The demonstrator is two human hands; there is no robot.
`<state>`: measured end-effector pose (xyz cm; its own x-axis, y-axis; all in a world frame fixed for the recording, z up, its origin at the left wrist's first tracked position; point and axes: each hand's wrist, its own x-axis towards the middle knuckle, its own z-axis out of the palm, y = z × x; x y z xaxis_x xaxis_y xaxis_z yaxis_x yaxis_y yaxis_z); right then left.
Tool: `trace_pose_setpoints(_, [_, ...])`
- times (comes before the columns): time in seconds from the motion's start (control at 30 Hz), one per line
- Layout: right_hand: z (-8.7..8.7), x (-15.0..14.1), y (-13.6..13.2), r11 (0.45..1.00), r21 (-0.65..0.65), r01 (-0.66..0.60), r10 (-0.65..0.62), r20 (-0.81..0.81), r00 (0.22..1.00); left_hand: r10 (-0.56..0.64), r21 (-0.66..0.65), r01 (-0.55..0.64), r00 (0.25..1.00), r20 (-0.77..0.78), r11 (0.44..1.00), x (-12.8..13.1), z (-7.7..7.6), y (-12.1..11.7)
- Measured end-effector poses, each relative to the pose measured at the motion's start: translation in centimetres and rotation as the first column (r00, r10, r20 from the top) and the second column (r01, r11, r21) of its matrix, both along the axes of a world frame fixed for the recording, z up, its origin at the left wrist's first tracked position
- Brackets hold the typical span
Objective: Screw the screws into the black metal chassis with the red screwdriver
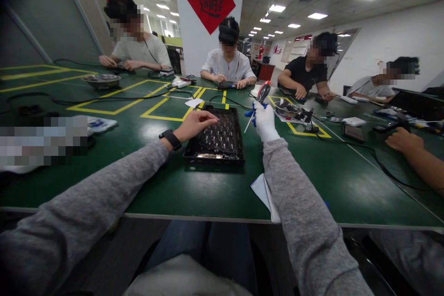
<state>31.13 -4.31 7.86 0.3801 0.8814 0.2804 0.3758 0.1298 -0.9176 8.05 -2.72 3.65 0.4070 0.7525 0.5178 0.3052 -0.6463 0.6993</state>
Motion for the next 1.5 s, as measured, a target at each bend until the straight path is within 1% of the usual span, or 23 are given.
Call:
trace_pose_setpoints(0.03, [0.4,-0.8,-0.2,0.985,0.062,-0.158,0.167,-0.178,0.970,-0.109,-0.072,0.109,0.994,-0.004,0.991,0.4,0.4,-0.7])
trace_pose_setpoints(0.07, [0.7,-1.7,-0.5,0.943,0.104,-0.316,0.332,-0.297,0.895,-0.192,-0.125,0.191,0.981,-0.001,0.974,0.8,0.7,-1.2])
trace_pose_setpoints(0.1, [0.7,-2.6,-0.7,0.884,0.126,-0.450,0.464,-0.366,0.807,-0.250,-0.163,0.246,0.968,-0.004,0.956,1.1,0.8,-1.7])
trace_pose_setpoints(0.13, [0.5,-3.6,-0.9,0.832,0.135,-0.537,0.540,-0.411,0.734,-0.291,-0.191,0.283,0.957,-0.011,0.940,1.3,0.8,-2.0])
trace_pose_setpoints(0.2, [-0.3,-5.2,-1.3,0.774,0.130,-0.619,0.599,-0.468,0.650,-0.334,-0.211,0.322,0.942,-0.025,0.923,1.5,0.8,-2.1])
trace_pose_setpoints(0.23, [-0.8,-5.9,-1.3,0.766,0.136,-0.628,0.602,-0.492,0.629,-0.345,-0.208,0.332,0.938,-0.030,0.920,1.5,0.7,-2.1])
trace_pose_setpoints(0.3, [-1.8,-6.7,-1.4,0.776,0.182,-0.604,0.597,-0.521,0.610,-0.359,-0.187,0.347,0.933,-0.030,0.919,1.4,0.5,-1.9])
trace_pose_setpoints(0.37, [-2.2,-7.0,-1.5,0.782,0.243,-0.574,0.601,-0.534,0.594,-0.370,-0.167,0.360,0.929,-0.026,0.918,1.3,0.4,-1.6])
trace_pose_setpoints(0.43, [-2.2,-6.9,-1.5,0.759,0.265,-0.595,0.626,-0.547,0.555,-0.388,-0.165,0.379,0.922,-0.022,0.911,1.3,0.3,-1.5])
trace_pose_setpoints(0.5, [-1.9,-6.6,-1.6,0.707,0.236,-0.666,0.659,-0.561,0.501,-0.422,-0.184,0.412,0.906,-0.019,0.892,1.3,0.2,-1.5])
trace_pose_setpoints(0.57, [-1.7,-6.4,-1.7,0.665,0.207,-0.717,0.680,-0.565,0.468,-0.461,-0.215,0.447,0.887,-0.016,0.868,1.3,0.1,-1.5])
trace_pose_setpoints(0.63, [-1.7,-6.3,-1.7,0.671,0.209,-0.712,0.680,-0.555,0.478,-0.473,-0.233,0.456,0.881,-0.020,0.859,1.3,0.2,-1.5])
trace_pose_setpoints(0.7, [-1.9,-6.4,-1.6,0.699,0.223,-0.680,0.668,-0.544,0.509,-0.435,-0.204,0.420,0.900,-0.032,0.884,1.2,0.3,-1.5])
trace_pose_setpoints(0.8, [-2.4,-6.5,-1.4,0.713,0.229,-0.663,0.668,-0.508,0.543,-0.368,-0.136,0.356,0.927,-0.076,0.924,1.1,0.5,-1.7])
trace_pose_setpoints(0.9, [-2.6,-6.5,-1.5,0.712,0.231,-0.663,0.679,-0.467,0.566,-0.360,-0.133,0.345,0.925,-0.119,0.929,0.9,0.7,-1.9])
trace_pose_setpoints(0.97, [-2.5,-6.4,-1.6,0.728,0.224,-0.648,0.664,-0.466,0.585,-0.356,-0.139,0.339,0.927,-0.121,0.930,0.9,0.6,-2.0])
trace_pose_setpoints(1.03, [-2.3,-6.3,-1.8,0.732,0.201,-0.651,0.649,-0.498,0.575,-0.362,-0.151,0.345,0.926,-0.111,0.927,0.8,0.6,-2.0])
trace_pose_setpoints(1.17, [-1.8,-6.2,-2.0,0.668,0.171,-0.725,0.665,-0.576,0.476,-0.409,-0.185,0.384,0.905,-0.120,0.905,0.8,0.6,-2.0])
trace_pose_setpoints(1.23, [-1.8,-6.2,-2.0,0.659,0.178,-0.731,0.670,-0.582,0.462,-0.415,-0.189,0.386,0.897,-0.151,0.903,0.8,0.7,-2.0])
trace_pose_setpoints(1.3, [-1.9,-6.2,-1.9,0.666,0.184,-0.723,0.667,-0.581,0.466,-0.410,-0.191,0.378,0.895,-0.177,0.906,0.7,0.7,-1.9])
trace_pose_setpoints(1.37, [-2.0,-6.3,-1.8,0.686,0.185,-0.704,0.655,-0.578,0.487,-0.414,-0.190,0.381,0.891,-0.186,0.905,0.7,0.6,-1.8])
trace_pose_setpoints(1.47, [-2.0,-6.3,-1.8,0.735,0.180,-0.654,0.618,-0.576,0.536,-0.456,-0.194,0.423,0.871,-0.182,0.885,0.6,0.5,-1.7])
trace_pose_setpoints(1.5, [-2.0,-6.2,-1.8,0.737,0.175,-0.652,0.612,-0.581,0.536,-0.471,-0.200,0.437,0.864,-0.177,0.877,0.6,0.5,-1.6])
